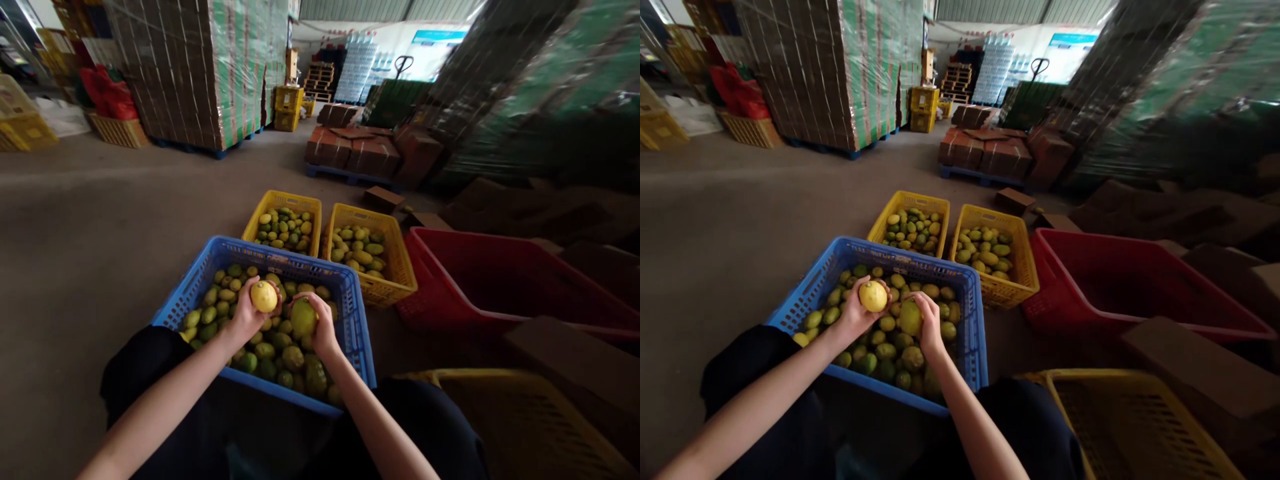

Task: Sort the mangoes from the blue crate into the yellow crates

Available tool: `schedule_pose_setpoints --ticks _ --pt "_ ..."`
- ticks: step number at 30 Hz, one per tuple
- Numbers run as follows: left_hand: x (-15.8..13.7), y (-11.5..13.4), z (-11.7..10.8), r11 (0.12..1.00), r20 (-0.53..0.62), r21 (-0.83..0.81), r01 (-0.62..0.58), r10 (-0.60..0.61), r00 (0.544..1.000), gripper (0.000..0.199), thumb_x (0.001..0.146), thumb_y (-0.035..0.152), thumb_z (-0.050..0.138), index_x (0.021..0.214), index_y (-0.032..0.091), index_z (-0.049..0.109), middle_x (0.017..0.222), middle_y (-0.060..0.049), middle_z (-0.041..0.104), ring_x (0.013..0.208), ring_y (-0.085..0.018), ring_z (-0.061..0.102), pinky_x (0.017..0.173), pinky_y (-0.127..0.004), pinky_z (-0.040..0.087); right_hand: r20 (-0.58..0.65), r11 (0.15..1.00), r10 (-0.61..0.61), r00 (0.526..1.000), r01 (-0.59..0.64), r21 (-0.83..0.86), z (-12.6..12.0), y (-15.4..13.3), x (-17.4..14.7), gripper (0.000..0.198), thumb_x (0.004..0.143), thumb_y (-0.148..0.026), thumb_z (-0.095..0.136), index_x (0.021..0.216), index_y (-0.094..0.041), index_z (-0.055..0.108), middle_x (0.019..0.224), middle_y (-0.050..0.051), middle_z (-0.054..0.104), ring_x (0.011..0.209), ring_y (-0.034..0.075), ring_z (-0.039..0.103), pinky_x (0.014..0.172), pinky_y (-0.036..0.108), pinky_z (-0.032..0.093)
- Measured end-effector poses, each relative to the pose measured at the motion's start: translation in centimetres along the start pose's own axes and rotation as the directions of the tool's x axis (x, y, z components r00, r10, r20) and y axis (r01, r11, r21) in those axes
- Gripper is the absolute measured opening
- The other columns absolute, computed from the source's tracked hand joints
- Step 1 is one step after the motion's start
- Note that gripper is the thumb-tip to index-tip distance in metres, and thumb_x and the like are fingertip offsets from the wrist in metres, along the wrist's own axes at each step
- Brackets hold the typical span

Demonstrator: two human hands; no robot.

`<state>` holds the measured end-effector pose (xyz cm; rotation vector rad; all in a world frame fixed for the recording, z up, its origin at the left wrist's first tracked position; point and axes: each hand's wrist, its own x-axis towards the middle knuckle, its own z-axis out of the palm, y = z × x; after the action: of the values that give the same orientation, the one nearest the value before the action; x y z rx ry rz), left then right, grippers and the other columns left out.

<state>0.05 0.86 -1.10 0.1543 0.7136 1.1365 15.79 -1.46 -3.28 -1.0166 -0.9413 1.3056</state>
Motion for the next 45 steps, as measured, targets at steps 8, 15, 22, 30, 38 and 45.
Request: schedule_pose_setpoints --ticks 8,15,22,30,38,45 --pt "-0.7 -2.2 -0.5 0.776 0.133 0.348 -0.527 0.515 0.847 0.030 0.078 0.030 0.045 0.064 0.016 0.066 0.068 -0.004 0.065 0.070 -0.015 0.059 0.070 -0.024 0.046 0.054 0.906 -0.285 0.957 0.287 -0.310 1.7 -0.3 -0.9 0.036 0.089 -0.043 0.043 0.079 -0.020 0.070 0.079 0.003 0.069 0.077 0.020 0.062 0.072 0.029 0.046" --pt "-1.1 -2.7 -1.1 0.610 0.359 0.475 -0.634 0.523 0.773 0.038 0.086 0.030 0.037 0.066 0.018 0.067 0.075 -0.005 0.067 0.085 -0.021 0.061 0.089 -0.033 0.044 0.164 0.783 -0.358 0.919 0.392 -0.483 1.3 1.0 -3.7 0.034 0.091 -0.038 0.040 0.088 -0.019 0.068 0.081 0.003 0.068 0.076 0.019 0.063 0.068 0.028 0.045" --pt "-0.8 -1.4 -1.0 0.554 0.313 0.574 -0.603 0.533 0.786 0.040 0.085 0.034 0.037 0.062 0.020 0.066 0.072 -0.005 0.067 0.079 -0.019 0.060 0.076 -0.029 0.045 0.167 0.813 -0.260 0.951 0.308 -0.494 1.7 2.5 -4.1 0.032 0.092 -0.038 0.041 0.085 -0.019 0.066 0.073 0.001 0.062 0.068 0.016 0.056 0.064 0.027 0.041" --pt "0.9 -0.9 -1.2 0.971 -0.232 0.238 0.003 0.054 0.971 0.026 0.080 0.038 0.048 0.074 0.017 0.062 0.074 -0.005 0.067 0.069 -0.017 0.064 0.065 -0.028 0.051 0.010 0.936 0.330 0.944 -0.328 0.129 2.5 0.7 -2.2 0.037 0.078 -0.052 0.049 0.077 -0.019 0.064 0.068 0.004 0.064 0.065 0.020 0.060 0.050 0.027 0.044" --pt "1.0 -0.1 -1.1 0.975 -0.289 -0.075 0.210 -0.223 0.931 0.034 0.090 0.041 0.043 0.100 0.014 0.061 0.068 -0.007 0.064 0.056 -0.016 0.062 0.043 -0.022 0.050 0.050 0.680 0.631 0.774 -0.584 0.444 0.6 -1.6 0.4 0.021 0.076 -0.040 0.056 0.078 -0.019 0.060 0.063 0.003 0.066 0.049 0.015 0.061 0.036 0.022 0.045" --pt "1.2 -0.8 -1.2 0.930 -0.369 -0.060 0.362 -0.358 0.858 0.034 0.092 0.039 0.040 0.094 0.011 0.059 0.060 -0.007 0.061 0.047 -0.013 0.057 0.034 -0.016 0.044 -0.090 0.539 0.806 0.585 -0.664 0.519 0.8 -1.2 0.3 0.023 0.086 -0.038 0.052 0.075 -0.019 0.056 0.052 0.000 0.061 0.045 0.012 0.059 0.036 0.018 0.047"
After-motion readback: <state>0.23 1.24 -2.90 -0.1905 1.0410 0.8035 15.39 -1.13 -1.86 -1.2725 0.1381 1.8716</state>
